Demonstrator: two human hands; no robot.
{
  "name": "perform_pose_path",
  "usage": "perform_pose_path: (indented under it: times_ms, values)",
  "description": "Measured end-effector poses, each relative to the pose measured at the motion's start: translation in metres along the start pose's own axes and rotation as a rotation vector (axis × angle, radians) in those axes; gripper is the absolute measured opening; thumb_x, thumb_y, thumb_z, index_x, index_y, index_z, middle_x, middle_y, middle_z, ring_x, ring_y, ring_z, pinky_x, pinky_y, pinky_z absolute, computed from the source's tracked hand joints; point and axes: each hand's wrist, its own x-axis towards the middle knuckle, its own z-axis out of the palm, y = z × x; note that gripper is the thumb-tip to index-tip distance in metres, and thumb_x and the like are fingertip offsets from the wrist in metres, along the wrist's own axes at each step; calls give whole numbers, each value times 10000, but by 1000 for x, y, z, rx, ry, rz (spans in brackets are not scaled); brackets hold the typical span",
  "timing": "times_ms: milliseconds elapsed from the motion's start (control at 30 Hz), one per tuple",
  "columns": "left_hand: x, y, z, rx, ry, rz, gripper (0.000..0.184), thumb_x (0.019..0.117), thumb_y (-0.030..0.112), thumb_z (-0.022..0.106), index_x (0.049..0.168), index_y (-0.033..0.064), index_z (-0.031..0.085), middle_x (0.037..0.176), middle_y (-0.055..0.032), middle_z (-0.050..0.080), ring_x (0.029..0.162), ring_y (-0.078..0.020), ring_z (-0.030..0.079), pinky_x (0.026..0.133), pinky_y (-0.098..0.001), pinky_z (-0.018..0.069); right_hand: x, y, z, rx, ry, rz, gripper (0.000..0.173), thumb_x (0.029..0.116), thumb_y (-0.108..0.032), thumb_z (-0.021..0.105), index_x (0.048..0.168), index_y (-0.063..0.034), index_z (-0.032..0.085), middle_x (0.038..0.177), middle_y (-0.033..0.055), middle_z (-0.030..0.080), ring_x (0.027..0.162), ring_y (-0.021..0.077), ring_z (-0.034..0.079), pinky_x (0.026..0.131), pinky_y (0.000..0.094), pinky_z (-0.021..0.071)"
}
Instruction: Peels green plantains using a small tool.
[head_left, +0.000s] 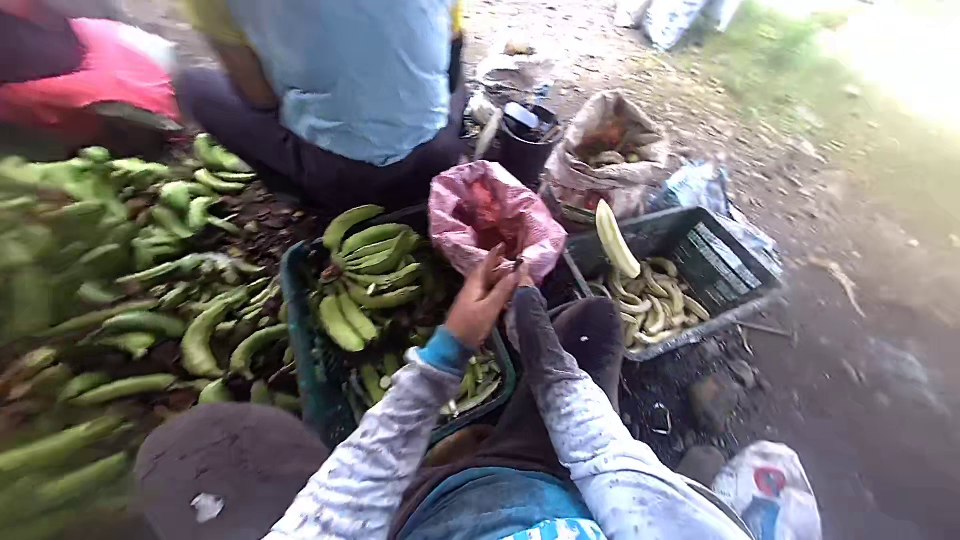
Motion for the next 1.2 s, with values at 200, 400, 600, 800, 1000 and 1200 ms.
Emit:
perform_pose_path:
  times_ms: [200,400,600,800,1000,1200]
  values:
    - [-18,-97,-94,1078,-518,-608,581,1052,395,560,1492,25,479,1440,-327,514,1346,-513,489,1101,-689,357,2,11,2,-226,-254,-116,544,1135,-434,253,1488,-61,433,992,131,590,772,206,529,739,367,479]
    - [-72,-181,-96,1440,-810,-988,572,930,403,723,1254,-61,639,1319,-311,610,1259,-484,570,1004,-707,423,14,49,27,-214,-416,-335,476,1136,-316,322,1427,41,441,908,87,577,725,122,534,738,296,489]
    - [-92,-188,-75,1362,-615,-927,523,995,215,635,1425,-51,499,1346,-308,595,1254,-491,577,1001,-658,467,-11,44,47,-427,-363,-291,486,1150,-274,269,1457,68,428,1126,191,629,899,181,586,897,314,482]
    - [-76,-151,-130,904,-273,-819,517,970,310,707,1323,-53,599,1323,-318,602,1284,-494,548,1071,-677,395,4,79,61,-443,-528,-454,471,1092,-197,483,1487,53,427,1320,299,589,1144,337,608,1013,459,480]
    - [-89,-111,-170,284,169,-635,259,1016,164,640,1133,-67,646,1037,-209,655,915,-272,604,875,-479,491,45,120,44,-779,-927,-1057,489,855,-204,795,1220,80,639,1095,229,703,991,272,689,920,437,558]
    - [-79,-95,-163,-128,500,-611,273,1069,232,541,1159,-17,609,801,-20,532,620,-63,455,601,-239,431,66,162,39,-969,-1022,-1081,512,802,-309,858,1181,-21,669,1173,161,691,1087,254,673,972,438,551]
